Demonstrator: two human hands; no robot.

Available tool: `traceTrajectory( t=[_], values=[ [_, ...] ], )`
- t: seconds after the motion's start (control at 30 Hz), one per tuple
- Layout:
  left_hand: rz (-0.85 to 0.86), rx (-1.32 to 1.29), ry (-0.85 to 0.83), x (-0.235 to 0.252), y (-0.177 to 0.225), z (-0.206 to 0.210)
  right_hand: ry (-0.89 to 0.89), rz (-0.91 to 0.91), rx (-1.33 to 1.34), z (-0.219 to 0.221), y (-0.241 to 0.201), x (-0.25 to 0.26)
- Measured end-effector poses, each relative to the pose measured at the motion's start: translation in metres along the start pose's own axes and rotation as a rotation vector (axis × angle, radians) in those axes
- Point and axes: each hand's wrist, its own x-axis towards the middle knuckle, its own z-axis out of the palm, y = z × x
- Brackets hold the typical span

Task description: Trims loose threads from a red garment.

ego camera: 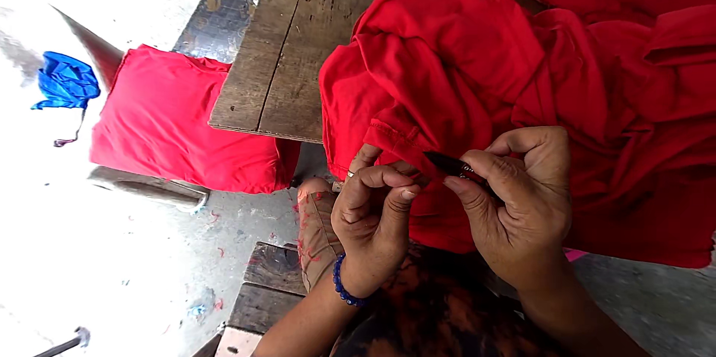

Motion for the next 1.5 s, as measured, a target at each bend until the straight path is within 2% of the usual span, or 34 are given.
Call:
traceTrajectory(
  t=[0.27,0.47,0.6,0.63,0.7,0.83,0.93,1.03,1.17,1.37,1.5],
  values=[
    [-0.111,-0.233,0.091,-0.001,0.004,0.0,-0.031,0.092,0.12,0.004,0.012,-0.006],
    [-0.015,0.204,0.106,0.009,0.0,-0.009,0.007,-0.034,0.084,0.005,0.021,-0.004],
    [0.174,0.578,-0.042,0.018,0.004,-0.021,-0.109,-0.075,0.152,-0.015,0.028,0.022],
    [0.161,0.566,-0.093,0.021,0.005,-0.023,-0.135,-0.058,0.17,-0.017,0.031,0.03],
    [0.031,0.43,-0.161,0.025,0.007,-0.023,-0.19,0.022,0.272,-0.014,0.042,0.047],
    [-0.282,0.198,-0.171,0.03,-0.002,-0.03,-0.241,0.428,0.663,0.006,0.058,0.067],
    [-0.312,0.154,-0.197,0.031,-0.013,-0.032,-0.27,0.567,0.77,0.009,0.058,0.072],
    [-0.219,0.216,-0.242,0.034,-0.019,-0.027,-0.269,0.576,0.774,0.011,0.057,0.071],
    [-0.093,0.341,-0.146,0.034,-0.025,-0.018,-0.271,0.584,0.78,0.01,0.058,0.071],
    [-0.181,-0.022,-0.054,0.024,-0.022,-0.023,-0.255,0.603,0.747,0.014,0.058,0.072],
    [-0.257,-0.113,-0.042,0.021,-0.014,-0.018,-0.211,0.405,0.566,0.015,0.059,0.065]
  ],
)
